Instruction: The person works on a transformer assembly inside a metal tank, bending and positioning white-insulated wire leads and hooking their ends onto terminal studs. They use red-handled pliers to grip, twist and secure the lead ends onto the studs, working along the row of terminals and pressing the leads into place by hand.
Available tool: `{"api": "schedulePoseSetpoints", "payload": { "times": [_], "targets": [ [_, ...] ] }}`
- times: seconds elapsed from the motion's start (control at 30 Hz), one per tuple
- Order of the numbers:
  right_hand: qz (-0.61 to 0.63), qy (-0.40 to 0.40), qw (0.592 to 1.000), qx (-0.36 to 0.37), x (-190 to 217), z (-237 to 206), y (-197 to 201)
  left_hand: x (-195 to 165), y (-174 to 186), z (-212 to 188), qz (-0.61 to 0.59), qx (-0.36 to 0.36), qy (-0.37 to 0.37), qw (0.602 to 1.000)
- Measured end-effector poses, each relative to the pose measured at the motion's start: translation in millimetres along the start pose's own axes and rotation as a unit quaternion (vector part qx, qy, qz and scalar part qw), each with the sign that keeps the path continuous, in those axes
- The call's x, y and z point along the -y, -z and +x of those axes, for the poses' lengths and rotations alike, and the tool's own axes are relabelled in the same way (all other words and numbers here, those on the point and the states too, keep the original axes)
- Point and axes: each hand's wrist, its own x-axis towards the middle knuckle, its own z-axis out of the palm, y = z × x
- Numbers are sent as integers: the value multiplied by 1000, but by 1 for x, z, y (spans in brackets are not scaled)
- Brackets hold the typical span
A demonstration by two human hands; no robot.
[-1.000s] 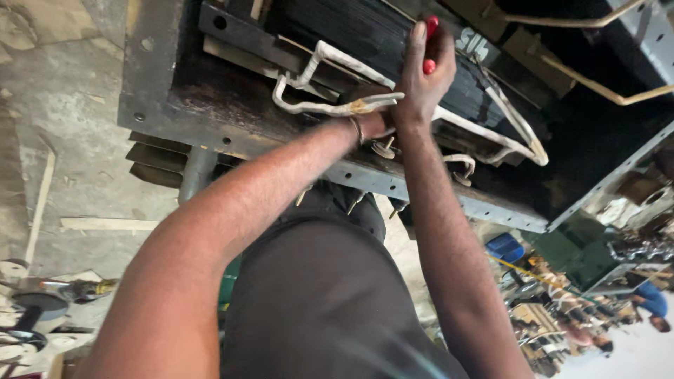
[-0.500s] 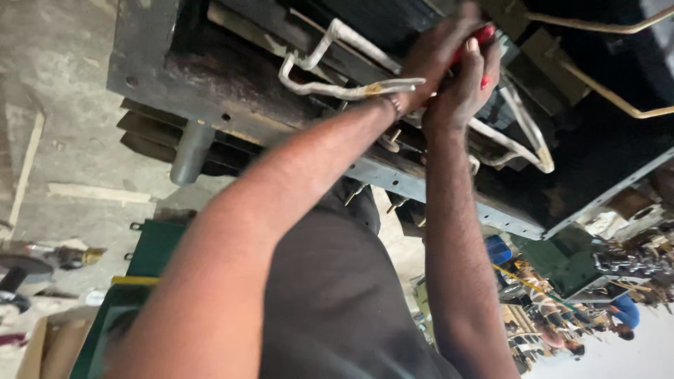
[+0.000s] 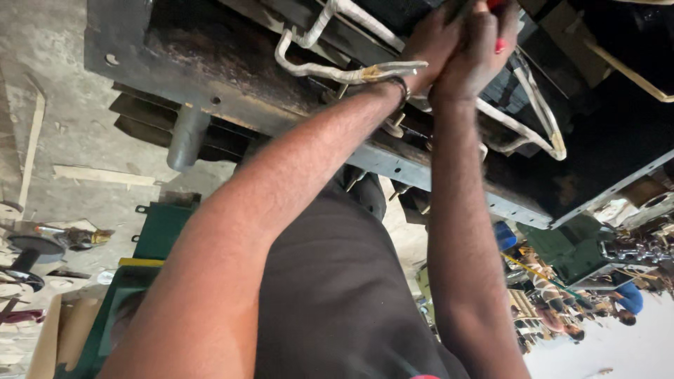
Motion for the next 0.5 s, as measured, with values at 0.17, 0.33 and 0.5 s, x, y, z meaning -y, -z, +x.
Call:
{"api": "schedulePoseSetpoints", "payload": {
  "times": [0.17, 0.33, 0.5],
  "targets": [
    [-157, -20, 987, -23, 7, -10, -21, 15, 13, 1, 209, 22, -179, 961],
    [-167, -51, 984, 16, 24, -17, -21, 22, 0, 2, 292, 49, -278, 914],
    [-181, -45, 982, 20, 29, -21, -22, 21, -3, -1, 311, 73, -315, 894]
  ]
}}
